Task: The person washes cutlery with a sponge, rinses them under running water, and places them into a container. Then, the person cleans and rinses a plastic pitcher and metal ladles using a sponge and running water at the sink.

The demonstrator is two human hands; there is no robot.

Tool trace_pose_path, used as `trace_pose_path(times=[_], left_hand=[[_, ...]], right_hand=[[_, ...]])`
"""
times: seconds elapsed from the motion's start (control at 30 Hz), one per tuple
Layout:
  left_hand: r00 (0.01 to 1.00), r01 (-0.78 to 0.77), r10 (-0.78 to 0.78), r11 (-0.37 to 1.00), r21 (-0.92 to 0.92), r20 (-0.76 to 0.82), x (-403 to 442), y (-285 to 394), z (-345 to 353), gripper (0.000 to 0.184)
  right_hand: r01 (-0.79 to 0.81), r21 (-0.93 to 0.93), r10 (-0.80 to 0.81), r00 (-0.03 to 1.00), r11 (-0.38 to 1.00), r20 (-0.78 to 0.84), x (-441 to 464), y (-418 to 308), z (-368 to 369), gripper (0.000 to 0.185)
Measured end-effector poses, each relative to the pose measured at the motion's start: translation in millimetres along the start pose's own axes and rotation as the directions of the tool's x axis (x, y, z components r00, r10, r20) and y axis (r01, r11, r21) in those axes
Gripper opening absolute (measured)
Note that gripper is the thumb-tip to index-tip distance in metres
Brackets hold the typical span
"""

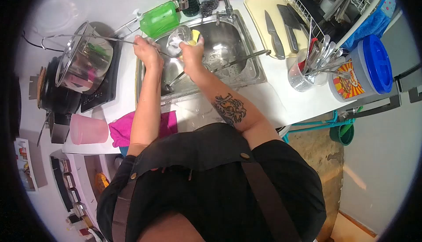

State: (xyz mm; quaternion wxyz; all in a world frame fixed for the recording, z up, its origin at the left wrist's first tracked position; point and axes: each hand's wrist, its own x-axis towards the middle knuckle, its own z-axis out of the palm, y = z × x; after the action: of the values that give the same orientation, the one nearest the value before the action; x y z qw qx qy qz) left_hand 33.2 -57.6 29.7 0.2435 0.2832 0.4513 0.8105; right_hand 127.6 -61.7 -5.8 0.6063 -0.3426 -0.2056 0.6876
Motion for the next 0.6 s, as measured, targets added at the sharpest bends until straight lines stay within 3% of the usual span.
trace_pose_path(times=[0.03, 0.07, 0.1, 0.13, 0.2, 0.23, 0.3, 0.33, 0.37, 0.43, 0.47, 0.5, 0.57, 0.6], left_hand=[[1.000, -0.001, 0.001, 1.000, -0.003, -0.002, -1.5, 1.0, -2.0, 0.030], [0.992, 0.063, -0.061, 0.998, -0.014, 0.111, -3.4, 2.0, -4.6, 0.031], [0.967, 0.129, -0.122, 0.992, -0.017, 0.226, -5.0, 3.1, -5.8, 0.033], [0.966, 0.130, -0.123, 0.991, -0.016, 0.226, -6.2, 5.1, -5.6, 0.033], [0.822, 0.079, -0.134, 0.989, 0.122, 0.553, -8.7, 10.5, -3.8, 0.037], [0.824, 0.080, -0.134, 0.989, 0.121, 0.551, -12.2, 18.2, 0.8, 0.037], [0.698, 0.146, -0.211, 0.978, 0.153, 0.684, -20.8, 30.4, 12.8, 0.039], [0.751, 0.088, -0.208, 0.972, 0.217, 0.626, -22.2, 31.1, 18.8, 0.041], [0.754, 0.085, -0.204, 0.973, 0.215, 0.624, -19.7, 31.0, 23.3, 0.041], [0.826, 0.294, -0.182, 0.947, -0.132, 0.533, -14.1, 31.5, 31.8, 0.042], [0.865, 0.271, -0.161, 0.947, -0.173, 0.476, -12.1, 33.1, 34.3, 0.042], [0.865, 0.270, -0.160, 0.947, -0.172, 0.475, -10.6, 34.2, 33.9, 0.042], [0.943, 0.261, -0.168, 0.909, -0.326, 0.286, -5.4, 36.9, 31.4, 0.041], [0.963, 0.228, -0.156, 0.909, -0.350, 0.221, -4.0, 39.0, 30.7, 0.040]], right_hand=[[0.081, -0.186, -0.086, 0.996, 0.979, -0.018, 6.2, -1.1, -1.9, 0.072], [0.070, -0.342, -0.083, 0.996, 0.937, -0.024, 13.6, -5.4, -6.2, 0.068], [0.070, -0.342, -0.083, 0.996, 0.937, -0.024, 21.9, -9.0, -10.7, 0.068], [0.092, -0.494, -0.089, 0.996, 0.865, 0.030, 33.0, -12.1, -15.1, 0.061], [0.080, -0.711, -0.039, 0.997, 0.699, 0.073, 44.9, -19.8, -20.4, 0.046], [0.079, -0.713, -0.037, 0.997, 0.697, 0.074, 41.1, -21.2, -18.3, 0.046], [-0.055, -0.525, 0.079, 0.997, 0.850, 0.024, 34.0, -19.0, -13.1, 0.045], [0.105, -0.475, -0.054, 0.991, 0.874, 0.120, 35.8, -9.3, -13.7, 0.041], [0.107, -0.475, -0.053, 0.991, 0.873, 0.126, 34.6, -2.8, -13.0, 0.041], [0.082, -0.017, -0.075, 0.964, 0.996, 0.254, 18.4, 8.6, -12.9, 0.034], [0.202, 0.059, -0.210, 0.939, 0.978, 0.273, 13.3, 13.7, -13.7, 0.033], [0.201, 0.060, -0.210, 0.939, 0.978, 0.273, 1.2, 10.9, -14.7, 0.033], [0.668, -0.211, -0.593, 0.736, 0.714, 0.326, -24.4, -1.6, -13.7, 0.032], [0.725, -0.380, -0.599, 0.688, 0.574, 0.410, -29.3, 1.3, -14.7, 0.033]])
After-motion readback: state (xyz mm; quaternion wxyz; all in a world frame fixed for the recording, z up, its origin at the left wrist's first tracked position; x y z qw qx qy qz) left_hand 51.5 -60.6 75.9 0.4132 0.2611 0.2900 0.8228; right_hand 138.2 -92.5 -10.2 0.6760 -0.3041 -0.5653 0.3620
